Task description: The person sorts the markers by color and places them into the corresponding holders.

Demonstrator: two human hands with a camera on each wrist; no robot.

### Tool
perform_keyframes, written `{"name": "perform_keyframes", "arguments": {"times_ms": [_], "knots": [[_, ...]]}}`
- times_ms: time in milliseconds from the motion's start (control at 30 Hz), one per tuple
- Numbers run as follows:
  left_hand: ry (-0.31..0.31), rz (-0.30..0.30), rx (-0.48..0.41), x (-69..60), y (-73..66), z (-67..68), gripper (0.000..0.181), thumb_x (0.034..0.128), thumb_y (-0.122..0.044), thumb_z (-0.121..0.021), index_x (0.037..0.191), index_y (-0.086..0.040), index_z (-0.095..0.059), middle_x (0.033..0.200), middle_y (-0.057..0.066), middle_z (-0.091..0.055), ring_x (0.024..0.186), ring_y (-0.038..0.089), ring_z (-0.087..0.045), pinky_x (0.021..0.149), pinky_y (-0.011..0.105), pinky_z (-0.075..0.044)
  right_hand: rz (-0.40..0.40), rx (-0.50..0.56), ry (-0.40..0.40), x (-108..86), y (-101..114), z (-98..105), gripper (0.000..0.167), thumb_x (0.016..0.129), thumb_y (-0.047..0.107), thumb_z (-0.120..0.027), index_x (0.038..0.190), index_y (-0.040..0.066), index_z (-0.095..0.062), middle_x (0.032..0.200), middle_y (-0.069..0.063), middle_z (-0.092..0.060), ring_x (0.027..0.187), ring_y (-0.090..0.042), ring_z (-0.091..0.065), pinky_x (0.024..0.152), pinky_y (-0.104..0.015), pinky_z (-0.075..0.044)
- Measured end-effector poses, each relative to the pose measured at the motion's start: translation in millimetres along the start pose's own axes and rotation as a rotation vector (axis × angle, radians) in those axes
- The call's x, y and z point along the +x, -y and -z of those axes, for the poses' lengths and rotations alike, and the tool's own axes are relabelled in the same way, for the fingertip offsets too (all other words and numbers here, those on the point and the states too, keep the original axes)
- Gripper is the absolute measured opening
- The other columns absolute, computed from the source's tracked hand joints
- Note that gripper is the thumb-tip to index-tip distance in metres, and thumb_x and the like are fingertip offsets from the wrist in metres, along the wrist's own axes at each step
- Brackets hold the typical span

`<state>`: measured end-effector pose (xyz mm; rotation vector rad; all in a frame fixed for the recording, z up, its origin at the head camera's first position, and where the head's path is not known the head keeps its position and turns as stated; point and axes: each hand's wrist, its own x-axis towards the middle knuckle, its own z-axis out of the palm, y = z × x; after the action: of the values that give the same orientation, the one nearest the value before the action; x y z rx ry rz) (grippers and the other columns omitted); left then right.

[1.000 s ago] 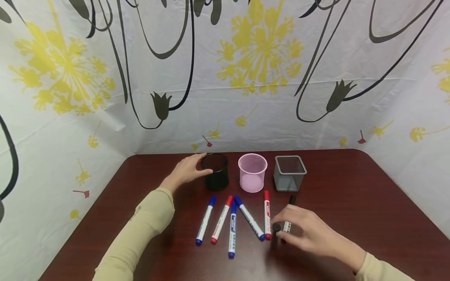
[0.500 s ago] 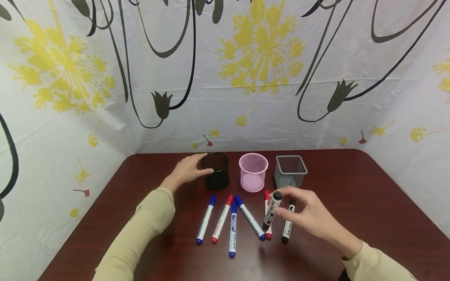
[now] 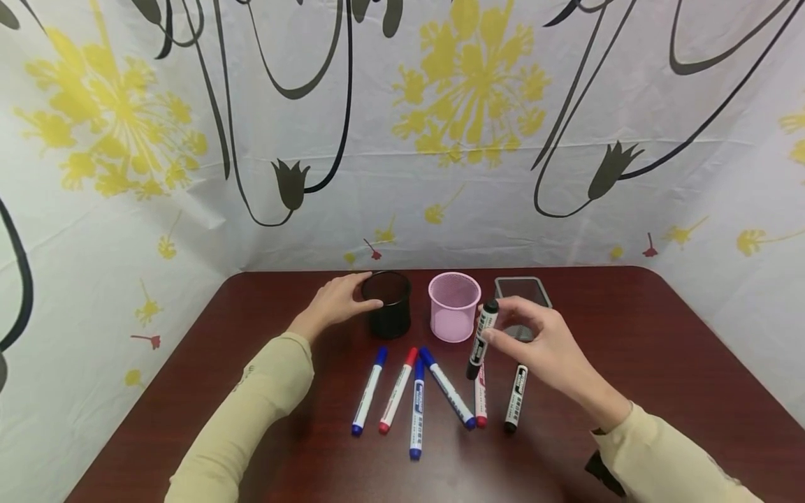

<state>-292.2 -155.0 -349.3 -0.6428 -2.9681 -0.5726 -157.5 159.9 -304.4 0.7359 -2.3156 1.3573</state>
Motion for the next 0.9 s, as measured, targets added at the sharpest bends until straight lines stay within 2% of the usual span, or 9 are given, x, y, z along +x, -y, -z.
{"name": "perform_keyframes", "arguments": {"times_ms": [233,400,533,767,900], "knots": [[0.008,0.011,-0.004,-0.4,0.0,0.5,0.074,0.0765,-0.054,-0.058,0.133,-0.01,-0.04,0.128,0.01,-0.045,0.111,0.027,-0.045,0.089,0.045,-0.036,0.004,0.057,-0.017,18.2,3.7,-1.5,0.027,0.074,0.003,-0.069,0.1,0.005,-0.06,0.081,0.0,-0.058,0.074,-0.012,-0.058,0.066,-0.023,-0.046],[0.006,0.008,-0.006,0.2,-0.3,-0.2,0.074,0.0765,-0.054,-0.058,0.133,-0.01,-0.04,0.127,0.01,-0.046,0.109,0.026,-0.046,0.088,0.045,-0.037,0.005,0.038,-0.026,31.5,4.0,-4.7,0.024,0.076,0.009,-0.069,0.099,0.006,-0.061,0.08,0.002,-0.057,0.075,-0.012,-0.056,0.069,-0.025,-0.046],[0.007,0.011,-0.004,-0.1,-0.6,0.4,0.073,0.0766,-0.054,-0.058,0.133,-0.011,-0.04,0.126,0.01,-0.047,0.108,0.025,-0.047,0.088,0.044,-0.037,0.002,0.012,-0.036,41.6,3.7,-8.5,0.024,0.077,0.012,-0.069,0.098,0.007,-0.062,0.079,0.003,-0.057,0.074,-0.011,-0.055,0.067,-0.026,-0.046],[0.008,0.01,-0.009,0.3,-0.6,0.3,0.074,0.0764,-0.054,-0.058,0.133,-0.011,-0.04,0.125,0.01,-0.047,0.107,0.025,-0.047,0.087,0.044,-0.038,-0.008,0.036,-0.039,58.2,7.0,-13.8,0.025,0.078,0.016,-0.068,0.101,0.008,-0.062,0.08,0.001,-0.059,0.07,-0.012,-0.056,0.063,-0.027,-0.045],[0.007,0.012,-0.014,0.8,-0.3,-0.6,0.074,0.0762,-0.054,-0.059,0.133,-0.01,-0.04,0.126,0.01,-0.047,0.108,0.025,-0.047,0.087,0.044,-0.038,-0.024,0.021,-0.042,68.3,7.8,-16.9,0.027,0.079,0.017,-0.067,0.103,0.007,-0.062,0.083,-0.001,-0.06,0.075,-0.012,-0.056,0.069,-0.028,-0.046]]}}
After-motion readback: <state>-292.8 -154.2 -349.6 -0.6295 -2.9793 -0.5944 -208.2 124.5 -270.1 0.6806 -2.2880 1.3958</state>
